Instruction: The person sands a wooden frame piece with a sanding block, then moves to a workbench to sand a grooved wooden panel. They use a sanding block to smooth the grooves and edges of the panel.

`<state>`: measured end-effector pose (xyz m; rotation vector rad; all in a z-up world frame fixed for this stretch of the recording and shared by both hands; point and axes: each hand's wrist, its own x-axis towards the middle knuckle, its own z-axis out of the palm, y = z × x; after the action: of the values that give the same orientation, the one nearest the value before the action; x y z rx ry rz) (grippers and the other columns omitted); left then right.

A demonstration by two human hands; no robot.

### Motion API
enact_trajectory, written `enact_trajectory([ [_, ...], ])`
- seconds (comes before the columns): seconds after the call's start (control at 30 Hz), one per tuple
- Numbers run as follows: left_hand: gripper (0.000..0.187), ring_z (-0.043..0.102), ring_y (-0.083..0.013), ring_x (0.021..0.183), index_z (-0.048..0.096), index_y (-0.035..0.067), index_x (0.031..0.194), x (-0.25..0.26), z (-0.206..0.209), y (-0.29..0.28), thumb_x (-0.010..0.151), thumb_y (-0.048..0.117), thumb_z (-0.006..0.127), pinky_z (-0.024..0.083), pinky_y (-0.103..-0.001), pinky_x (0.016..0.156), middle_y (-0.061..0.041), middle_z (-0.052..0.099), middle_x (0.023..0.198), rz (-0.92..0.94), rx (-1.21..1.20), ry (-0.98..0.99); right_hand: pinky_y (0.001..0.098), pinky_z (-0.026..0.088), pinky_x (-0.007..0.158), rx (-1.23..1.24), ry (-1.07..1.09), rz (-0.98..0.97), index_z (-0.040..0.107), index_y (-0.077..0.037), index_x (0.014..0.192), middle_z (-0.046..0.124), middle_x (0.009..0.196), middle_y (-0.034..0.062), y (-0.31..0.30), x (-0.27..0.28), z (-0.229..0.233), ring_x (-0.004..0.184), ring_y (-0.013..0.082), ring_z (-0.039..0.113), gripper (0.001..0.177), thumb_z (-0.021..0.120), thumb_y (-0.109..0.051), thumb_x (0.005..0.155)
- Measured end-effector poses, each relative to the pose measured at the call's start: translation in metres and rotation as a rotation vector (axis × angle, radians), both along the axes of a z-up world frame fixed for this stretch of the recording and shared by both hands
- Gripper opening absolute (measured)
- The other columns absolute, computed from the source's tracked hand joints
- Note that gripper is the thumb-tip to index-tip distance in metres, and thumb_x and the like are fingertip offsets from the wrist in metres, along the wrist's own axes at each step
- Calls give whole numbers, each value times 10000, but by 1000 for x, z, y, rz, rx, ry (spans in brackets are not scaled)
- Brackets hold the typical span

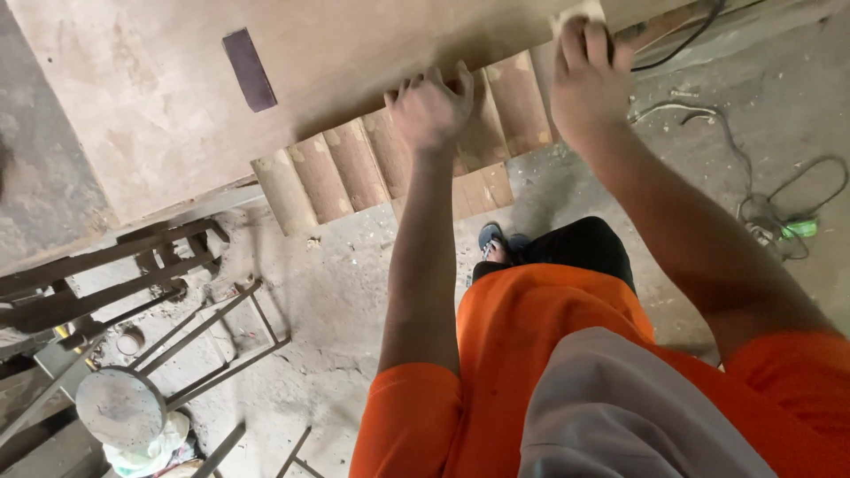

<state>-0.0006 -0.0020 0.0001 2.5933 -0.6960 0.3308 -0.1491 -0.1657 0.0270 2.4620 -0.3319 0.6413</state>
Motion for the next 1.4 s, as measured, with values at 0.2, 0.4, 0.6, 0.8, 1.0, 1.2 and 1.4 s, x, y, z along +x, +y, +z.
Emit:
enact_trajectory([
  [0.2,559,699,-319,659,706,68,676,-2,7,2,920,494,438,505,-529,777,-111,718,654,-14,17,70,309,318,855,-79,117,-90,711,-190,1130,589,1199,-71,49,-76,24,1085,133,475,303,642,-240,839],
  [0.4,576,707,-334,688,725,71,693,0,2,2,915,510,428,505,-537,802,-114,722,645,-17,32,78,372,305,786,13,71,23,742,-54,1079,539,1327,89,-5,0,-2,1160,255,422,307,659,-165,805],
  [0.6,512,678,-316,632,706,60,648,-3,6,1,897,448,482,483,-502,747,-116,706,629,10,-48,1,303,363,830,-32,189,-94,696,-182,1134,579,1253,-50,49,-80,28,1092,152,470,242,655,-278,915],
  [0.8,561,699,-330,695,724,66,698,1,-2,1,899,510,446,487,-526,798,-125,735,686,0,15,65,351,332,839,-1,31,23,766,-76,1143,592,1287,45,-7,2,-2,1176,226,449,390,685,-160,771],
  [1.0,566,691,-303,623,687,70,645,0,7,2,911,493,423,496,-517,779,-112,694,605,0,-41,50,343,330,891,-13,247,-84,717,-165,1195,559,1319,-37,49,-82,26,1167,167,450,330,718,-328,909],
  [1.2,533,678,-303,630,691,80,658,0,1,3,909,489,459,484,-490,767,-102,696,605,-3,-35,39,335,303,817,-39,52,80,773,-110,1142,601,1344,12,-13,5,-2,1160,219,432,396,672,-151,761],
  [1.4,512,645,-268,567,652,105,556,2,0,3,879,471,498,479,-481,719,-69,659,555,16,-72,41,313,303,844,10,233,-77,711,-165,1246,586,1312,-94,60,-93,22,1098,146,455,400,634,-316,884],
])
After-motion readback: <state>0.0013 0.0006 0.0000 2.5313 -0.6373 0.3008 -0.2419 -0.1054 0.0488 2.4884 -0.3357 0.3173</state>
